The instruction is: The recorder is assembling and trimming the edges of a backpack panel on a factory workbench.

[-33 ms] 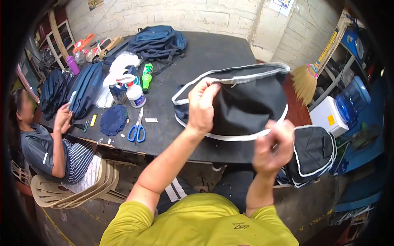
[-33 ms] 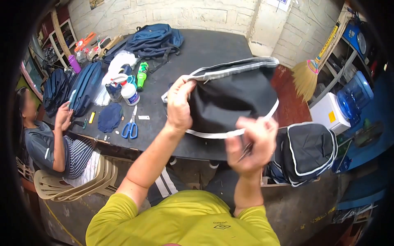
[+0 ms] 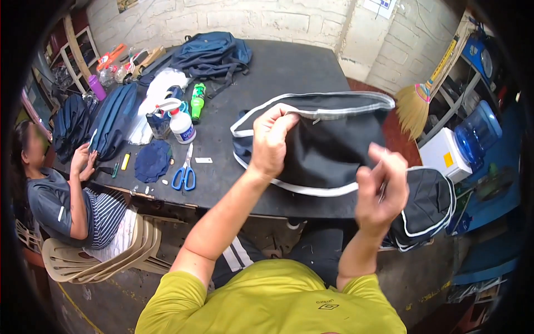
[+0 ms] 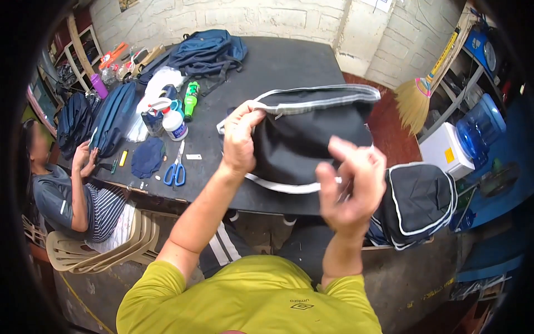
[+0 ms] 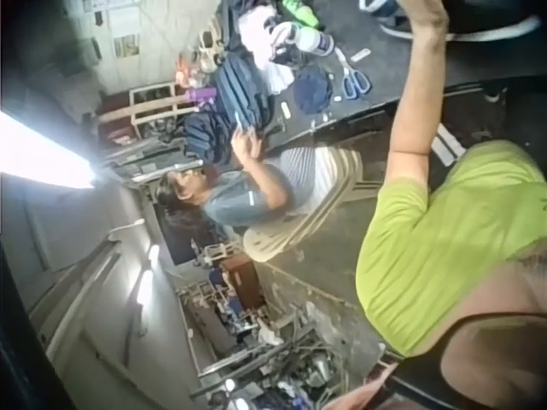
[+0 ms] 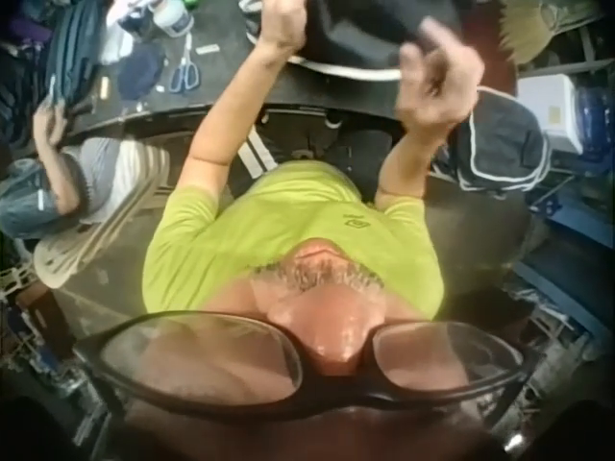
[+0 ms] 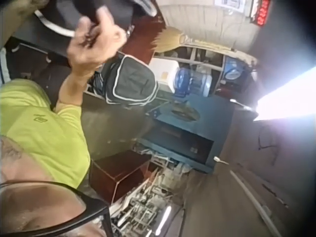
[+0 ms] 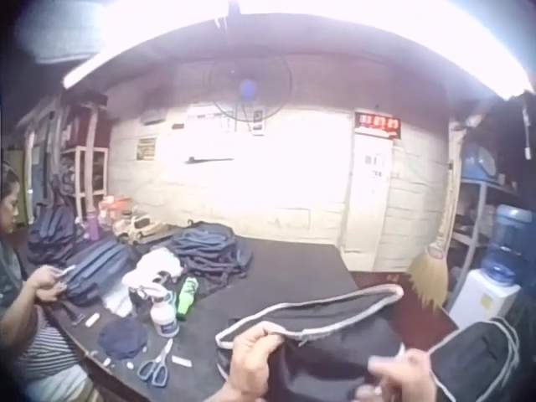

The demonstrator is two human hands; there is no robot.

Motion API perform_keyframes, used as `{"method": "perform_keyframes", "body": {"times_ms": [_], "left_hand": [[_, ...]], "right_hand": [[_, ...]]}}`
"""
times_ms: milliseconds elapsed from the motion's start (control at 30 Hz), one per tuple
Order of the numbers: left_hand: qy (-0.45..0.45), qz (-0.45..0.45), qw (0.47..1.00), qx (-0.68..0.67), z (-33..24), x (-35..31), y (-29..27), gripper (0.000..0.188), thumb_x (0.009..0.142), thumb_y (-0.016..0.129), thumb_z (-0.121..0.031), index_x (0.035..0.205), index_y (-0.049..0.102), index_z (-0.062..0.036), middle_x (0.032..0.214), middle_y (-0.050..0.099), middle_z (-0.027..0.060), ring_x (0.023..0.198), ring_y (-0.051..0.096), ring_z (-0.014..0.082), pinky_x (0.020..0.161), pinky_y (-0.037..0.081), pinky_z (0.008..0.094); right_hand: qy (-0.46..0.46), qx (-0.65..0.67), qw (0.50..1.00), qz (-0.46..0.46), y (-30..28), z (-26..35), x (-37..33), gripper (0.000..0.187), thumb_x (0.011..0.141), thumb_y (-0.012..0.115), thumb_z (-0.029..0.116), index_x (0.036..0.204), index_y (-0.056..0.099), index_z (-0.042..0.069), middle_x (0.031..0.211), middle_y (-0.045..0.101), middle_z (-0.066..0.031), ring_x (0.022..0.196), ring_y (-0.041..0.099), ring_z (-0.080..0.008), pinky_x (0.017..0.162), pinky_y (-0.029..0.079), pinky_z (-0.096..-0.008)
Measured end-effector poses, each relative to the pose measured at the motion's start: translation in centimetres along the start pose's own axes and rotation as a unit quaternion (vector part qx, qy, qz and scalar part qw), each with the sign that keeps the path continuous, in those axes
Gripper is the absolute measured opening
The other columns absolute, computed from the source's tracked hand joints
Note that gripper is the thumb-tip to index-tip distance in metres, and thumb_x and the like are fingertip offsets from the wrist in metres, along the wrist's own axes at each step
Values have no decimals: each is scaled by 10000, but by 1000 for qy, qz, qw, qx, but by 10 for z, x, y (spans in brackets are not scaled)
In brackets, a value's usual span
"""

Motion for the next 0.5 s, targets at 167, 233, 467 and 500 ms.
{"method": "perform_keyframes", "body": {"times_ms": [167,233,467,500], "left_hand": [[-5,177,960,218,4,0,-30,117,911,615,-52,846,682,19,808,629,-12,781,549,65,712,425,243],[43,158,950,267,12,-1,-51,102,909,626,-32,855,702,11,812,635,1,783,564,80,715,441,263],[262,-13,809,526,-10,-48,-82,176,860,770,-46,1033,796,-65,975,741,92,968,695,290,909,533,404],[270,-41,799,536,-17,-60,-83,189,853,776,-22,1038,792,-60,978,747,96,956,696,293,898,533,403]], "right_hand": [[-7,30,955,296,38,-45,20,231,868,900,131,1085,830,94,774,678,-22,642,571,-140,772,485,-351],[163,193,881,399,75,-67,-18,161,928,889,135,1047,822,50,761,662,37,662,574,-61,612,444,-274],[352,350,805,325,135,-89,-98,132,1064,737,116,977,736,18,783,560,109,670,427,5,596,320,-210],[383,379,789,297,138,-89,-100,138,1066,734,122,975,732,18,781,556,109,670,430,2,595,321,-213]]}}
Point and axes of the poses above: each hand's wrist, its own x-axis towards the middle knuckle, its own y-axis out of the palm, z = x × y, the point moved 4 cm from there along x, towards the middle knuckle
